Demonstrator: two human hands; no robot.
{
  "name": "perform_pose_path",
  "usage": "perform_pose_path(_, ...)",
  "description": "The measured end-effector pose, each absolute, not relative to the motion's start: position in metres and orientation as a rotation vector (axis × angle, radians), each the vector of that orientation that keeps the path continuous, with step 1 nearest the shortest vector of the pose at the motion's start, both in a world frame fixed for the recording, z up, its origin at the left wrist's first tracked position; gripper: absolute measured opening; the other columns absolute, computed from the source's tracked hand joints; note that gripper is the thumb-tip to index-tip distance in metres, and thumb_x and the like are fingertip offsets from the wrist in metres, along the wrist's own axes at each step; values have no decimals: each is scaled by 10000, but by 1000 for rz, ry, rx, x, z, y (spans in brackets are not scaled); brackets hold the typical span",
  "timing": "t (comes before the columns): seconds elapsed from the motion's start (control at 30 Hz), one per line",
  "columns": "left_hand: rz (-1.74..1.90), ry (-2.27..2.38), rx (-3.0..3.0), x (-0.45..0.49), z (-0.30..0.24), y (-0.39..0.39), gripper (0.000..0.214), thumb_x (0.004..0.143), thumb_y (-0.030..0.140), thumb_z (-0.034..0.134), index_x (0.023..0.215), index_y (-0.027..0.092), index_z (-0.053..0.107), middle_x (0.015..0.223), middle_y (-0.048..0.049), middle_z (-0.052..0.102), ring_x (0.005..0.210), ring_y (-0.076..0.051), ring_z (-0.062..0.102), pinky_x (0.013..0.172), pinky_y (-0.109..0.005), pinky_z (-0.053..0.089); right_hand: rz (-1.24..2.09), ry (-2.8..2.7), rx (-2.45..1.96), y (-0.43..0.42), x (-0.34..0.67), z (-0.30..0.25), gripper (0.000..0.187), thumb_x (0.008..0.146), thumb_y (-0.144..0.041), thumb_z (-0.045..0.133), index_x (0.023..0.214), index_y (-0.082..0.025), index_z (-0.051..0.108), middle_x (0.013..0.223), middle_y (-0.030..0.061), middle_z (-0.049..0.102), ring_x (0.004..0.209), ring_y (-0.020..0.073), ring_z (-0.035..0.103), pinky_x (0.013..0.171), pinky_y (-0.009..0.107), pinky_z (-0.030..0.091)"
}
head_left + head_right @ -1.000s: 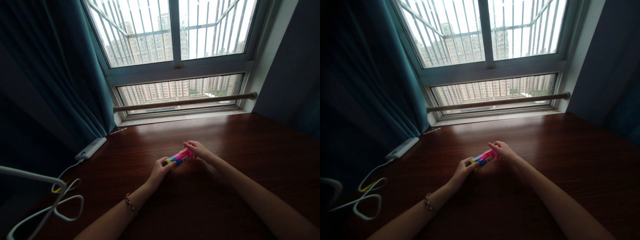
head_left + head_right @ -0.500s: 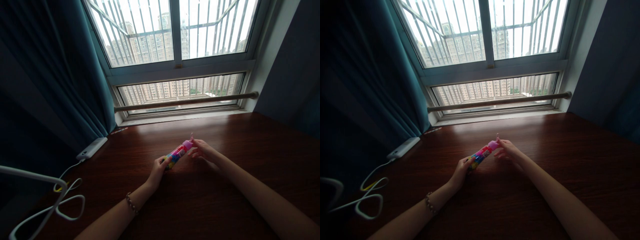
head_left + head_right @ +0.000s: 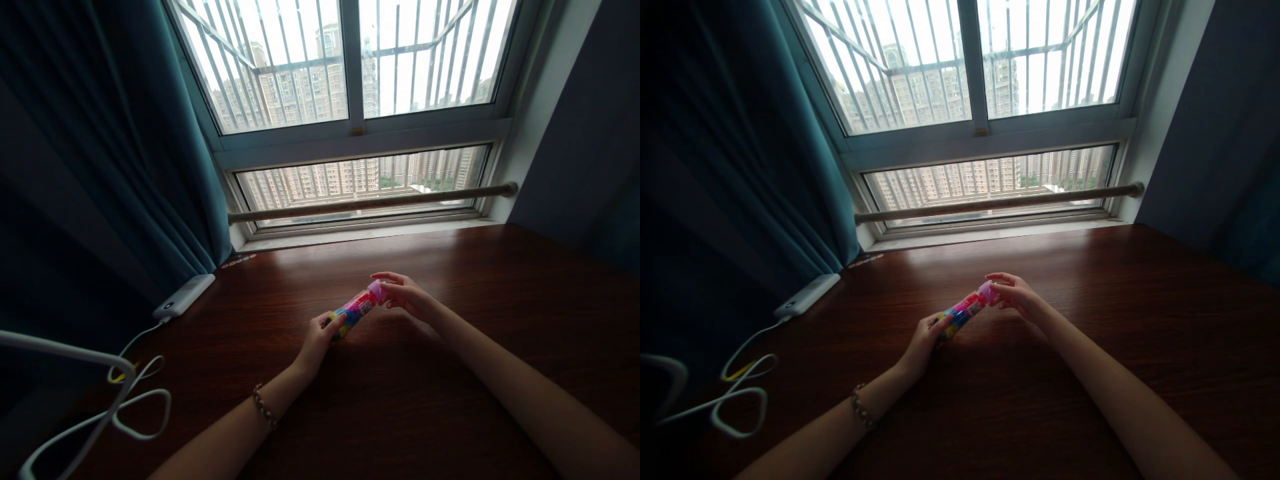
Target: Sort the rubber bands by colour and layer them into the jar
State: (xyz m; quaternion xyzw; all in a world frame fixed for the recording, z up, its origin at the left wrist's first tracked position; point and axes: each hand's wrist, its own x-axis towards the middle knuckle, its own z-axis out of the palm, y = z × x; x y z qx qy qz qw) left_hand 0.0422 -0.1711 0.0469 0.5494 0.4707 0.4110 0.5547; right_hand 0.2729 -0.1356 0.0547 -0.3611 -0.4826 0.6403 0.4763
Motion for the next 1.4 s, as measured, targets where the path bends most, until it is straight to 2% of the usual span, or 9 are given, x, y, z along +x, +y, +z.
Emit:
perform_pose_path(0.23,978,1110,1271,43,48,-171,416,639,502,615,754,103,591,619,-21,574,553,-123,524,469,-193,373,1521,-1196,-778,-135,273,54,421,621,-204,640,1034,-186,561,971,71,632,774,163,597,645,263,494)
perform_pose_path(0.37,965,1094,1297,42,46,-171,398,670,491,599,766,105,580,637,-19,568,561,-120,519,479,-193,375,1531,-1212,-636,-138,270,58,329,638,-193,586,965,-163,573,1034,98,624,900,198,580,781,332,463)
perform_pose_path(0.43,956,1094,1329,41,46,-171,370,678,473,601,731,109,570,626,-11,556,566,-117,514,490,-193,378,1534,-1222,-646,-140,267,60,277,699,-250,563,962,-163,574,1057,104,615,893,192,583,770,328,463)
perform_pose_path(0.53,948,1104,1362,41,45,-171,349,677,456,608,708,110,570,619,-6,555,574,-118,513,509,-197,383,1564,-1254,-718,-144,264,61,315,761,-364,553,1012,-174,561,1030,96,620,865,183,595,715,301,475)
perform_pose_path(0.67,931,1087,1394,42,45,-171,363,684,446,602,777,96,598,674,-31,590,620,-138,532,550,-216,399,1560,-1368,-896,-143,262,55,401,732,-415,604,1047,-171,556,888,63,635,698,131,597,575,222,466)
perform_pose_path(0.83,935,1105,1413,42,47,-171,381,663,463,613,761,96,611,659,-30,595,607,-139,527,546,-215,392,1477,-1430,-1019,-137,263,51,454,661,-349,685,1049,-150,560,714,17,611,549,86,542,462,175,401)
perform_pose_path(1.1,931,1115,1396,41,43,-169,368,674,478,601,716,113,577,619,-7,548,570,-117,493,499,-194,361,1366,-1194,-993,-129,275,48,424,622,-331,707,1006,-196,585,872,35,625,613,94,559,504,190,418)
perform_pose_path(1.23,927,1127,1387,40,42,-169,369,681,478,594,713,112,567,622,-10,537,570,-116,487,487,-191,355,1105,-1314,-1151,-121,281,38,389,602,-358,699,935,-180,606,821,26,621,624,119,557,532,225,420)
perform_pose_path(1.4,940,1116,1376,41,44,-170,355,689,466,594,726,115,566,632,-12,545,579,-116,497,496,-189,368,402,-1699,-1407,-115,284,22,272,598,-319,689,828,-186,632,807,21,579,738,166,553,687,290,429)
